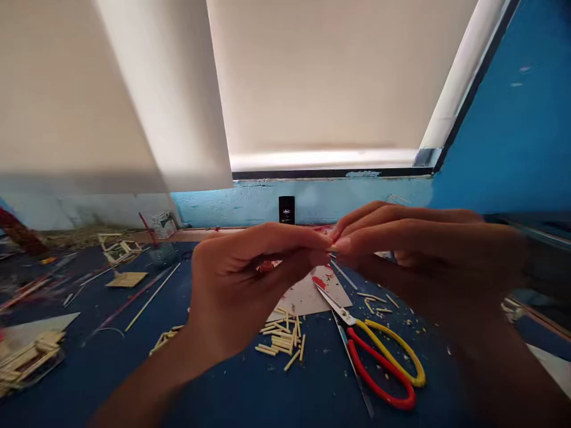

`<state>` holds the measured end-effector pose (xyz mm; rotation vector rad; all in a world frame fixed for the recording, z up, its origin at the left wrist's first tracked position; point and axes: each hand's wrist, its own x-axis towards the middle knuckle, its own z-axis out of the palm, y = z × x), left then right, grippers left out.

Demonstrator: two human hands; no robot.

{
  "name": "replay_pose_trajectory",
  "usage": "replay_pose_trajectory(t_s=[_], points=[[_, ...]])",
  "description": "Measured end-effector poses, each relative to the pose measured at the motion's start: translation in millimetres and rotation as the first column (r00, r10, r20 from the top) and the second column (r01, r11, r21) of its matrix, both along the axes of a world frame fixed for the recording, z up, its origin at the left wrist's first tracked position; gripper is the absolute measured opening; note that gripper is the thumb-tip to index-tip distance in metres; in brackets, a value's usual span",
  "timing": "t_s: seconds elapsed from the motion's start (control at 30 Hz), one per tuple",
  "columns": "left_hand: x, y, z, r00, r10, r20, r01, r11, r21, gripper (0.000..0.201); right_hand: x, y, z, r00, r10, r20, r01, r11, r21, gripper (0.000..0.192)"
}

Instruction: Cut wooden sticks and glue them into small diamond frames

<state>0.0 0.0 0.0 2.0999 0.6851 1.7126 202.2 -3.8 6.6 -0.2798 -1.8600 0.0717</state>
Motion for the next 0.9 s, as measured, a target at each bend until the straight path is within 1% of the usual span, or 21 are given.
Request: replay_pose_trajectory(t_s=[0.23,0.33,0.47,0.53,0.6,0.67,0.73,0.77,0.83,0.87,0.9], points=[[-10,-3,2.0,0.995,0.026,-0.1,-0.016,0.995,0.098,0.03,4,-1,2.6,0.999,0.006,0.036,-0.006,1.0,0.001,0.02],[-12,-2,0.0,0.987,0.098,-0.129,-0.073,0.981,0.18,0.031,5,-1,2.3,0.998,0.015,0.053,-0.016,1.0,0.008,0.018],[-15,0,-1.1,0.972,0.183,-0.15,-0.127,0.938,0.321,0.027,6,-1,2.5,0.998,0.006,0.056,-0.008,1.0,0.027,0.017],[-13,2,-0.7,0.969,0.179,-0.168,-0.112,0.932,0.344,0.023,6,-2,3.5,0.997,-0.002,0.072,0.001,1.0,0.016,0.015],[-8,6,-0.6,0.972,0.145,-0.184,-0.075,0.937,0.341,0.022,5,-3,4.6,0.986,-0.048,0.158,0.055,0.998,-0.039,0.015],[-6,13,-1.8,0.969,0.093,-0.229,-0.027,0.96,0.277,0.023,5,-1,3.9,0.947,-0.137,0.29,0.175,0.979,-0.108,0.017],[-9,22,-4.9,0.959,0.037,-0.281,-0.002,0.992,0.126,0.022,7,8,-1.4,0.882,-0.191,0.431,0.286,0.944,-0.167,0.018],[-14,28,-7.8,0.958,0.018,-0.287,-0.011,1.0,0.027,0.02,9,14,-6.7,0.849,-0.185,0.495,0.319,0.926,-0.201,0.021],[-30,38,-17.6,0.967,0.002,-0.256,-0.04,0.989,-0.143,0.015,17,33,-24.0,0.775,-0.105,0.623,0.36,0.883,-0.3,0.027],[-39,42,-25.0,0.966,-0.001,-0.258,-0.059,0.972,-0.226,0.012,22,44,-35.8,0.738,-0.055,0.673,0.402,0.837,-0.372,0.022],[-48,45,-34.0,0.958,0.0,-0.285,-0.088,0.951,-0.295,0.011,27,56,-49.2,0.725,-0.029,0.689,0.429,0.801,-0.417,0.017]])
